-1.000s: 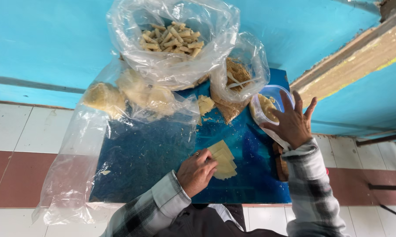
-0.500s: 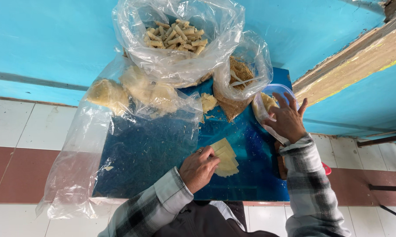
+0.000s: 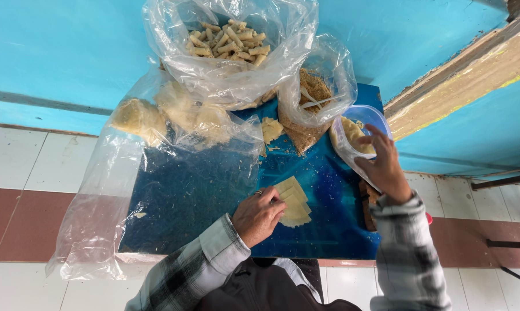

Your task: The person folds square dough wrappers around a pinch of brown filling, presses the edges closed by hand, and places each finished filled pastry into a plastic container beside the work board. They repeat this wrapping cycle continuously, taking new wrappers from a stack and filling from a bag of brown sugar-like filling.

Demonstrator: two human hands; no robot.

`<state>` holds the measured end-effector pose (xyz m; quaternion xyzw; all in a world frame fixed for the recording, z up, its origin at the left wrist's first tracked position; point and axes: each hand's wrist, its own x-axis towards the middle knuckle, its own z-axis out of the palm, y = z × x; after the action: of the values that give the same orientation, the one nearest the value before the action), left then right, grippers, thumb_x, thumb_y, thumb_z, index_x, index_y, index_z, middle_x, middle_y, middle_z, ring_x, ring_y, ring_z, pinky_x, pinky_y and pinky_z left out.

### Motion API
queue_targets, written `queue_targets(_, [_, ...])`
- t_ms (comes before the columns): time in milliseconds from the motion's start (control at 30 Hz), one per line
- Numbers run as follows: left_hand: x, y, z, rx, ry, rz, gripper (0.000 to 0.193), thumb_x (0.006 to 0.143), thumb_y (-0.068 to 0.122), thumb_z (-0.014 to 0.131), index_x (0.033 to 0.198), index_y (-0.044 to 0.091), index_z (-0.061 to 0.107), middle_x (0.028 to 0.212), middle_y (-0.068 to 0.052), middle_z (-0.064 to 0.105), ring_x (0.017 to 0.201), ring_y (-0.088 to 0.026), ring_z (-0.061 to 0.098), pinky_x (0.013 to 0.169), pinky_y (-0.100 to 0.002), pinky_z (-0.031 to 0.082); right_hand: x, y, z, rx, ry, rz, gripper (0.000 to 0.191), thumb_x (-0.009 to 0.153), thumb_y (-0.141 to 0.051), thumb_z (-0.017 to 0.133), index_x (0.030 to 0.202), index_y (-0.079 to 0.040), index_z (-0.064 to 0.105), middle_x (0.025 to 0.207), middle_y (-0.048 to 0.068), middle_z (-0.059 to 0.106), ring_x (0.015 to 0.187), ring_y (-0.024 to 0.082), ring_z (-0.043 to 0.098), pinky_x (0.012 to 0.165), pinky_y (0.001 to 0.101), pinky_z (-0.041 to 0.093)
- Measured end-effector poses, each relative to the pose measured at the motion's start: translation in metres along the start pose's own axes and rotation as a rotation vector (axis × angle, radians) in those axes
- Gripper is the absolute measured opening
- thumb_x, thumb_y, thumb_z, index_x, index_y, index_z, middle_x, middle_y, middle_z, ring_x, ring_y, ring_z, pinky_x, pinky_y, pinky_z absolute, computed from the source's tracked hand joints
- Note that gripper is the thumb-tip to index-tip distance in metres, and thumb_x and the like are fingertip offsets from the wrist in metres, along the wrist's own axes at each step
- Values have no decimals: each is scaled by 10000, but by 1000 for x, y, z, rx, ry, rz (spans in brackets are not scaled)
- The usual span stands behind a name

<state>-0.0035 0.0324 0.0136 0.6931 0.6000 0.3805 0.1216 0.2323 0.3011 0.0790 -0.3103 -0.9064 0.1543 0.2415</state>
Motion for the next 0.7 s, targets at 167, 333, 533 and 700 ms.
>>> queue_targets(167, [0,3,-3,7,35,26,172,835,111,790,988,59,731,1012,-67,583,895,-251,659,754,-389,563,-53,-94,35,-96,-86,-216,449,778,-23,696,1144,-278,745,1540,77,505,1408,325,456,1167,615,246])
queue_targets(333, [-1,5,-4,83,30,63,89,854,120,766,920,78,724,1008,-65,584,948,-243,649,782,-403,544,-82,-130,54,-457,-49,-336,564,787,-78,671,1285,-341,695,1549,34,474,1433,289,403,1184,703,177])
queue_targets(533, [-2,3,-2,105,39,74,90,826,96,757,911,83,729,1024,-64,593,963,-244,646,812,-406,541,-85,-124,55,-811,-161,-533,671,854,-186,672,1506,-283,548,1641,-12,368,1485,262,351,1172,686,164])
queue_targets(700, [-1,3,-1,86,21,59,89,841,96,759,923,81,729,1018,-62,592,971,-245,642,807,-403,543,-65,-103,48,-761,-94,-555,636,867,-177,683,1477,-278,536,1654,-12,351,1505,253,327,1216,680,143])
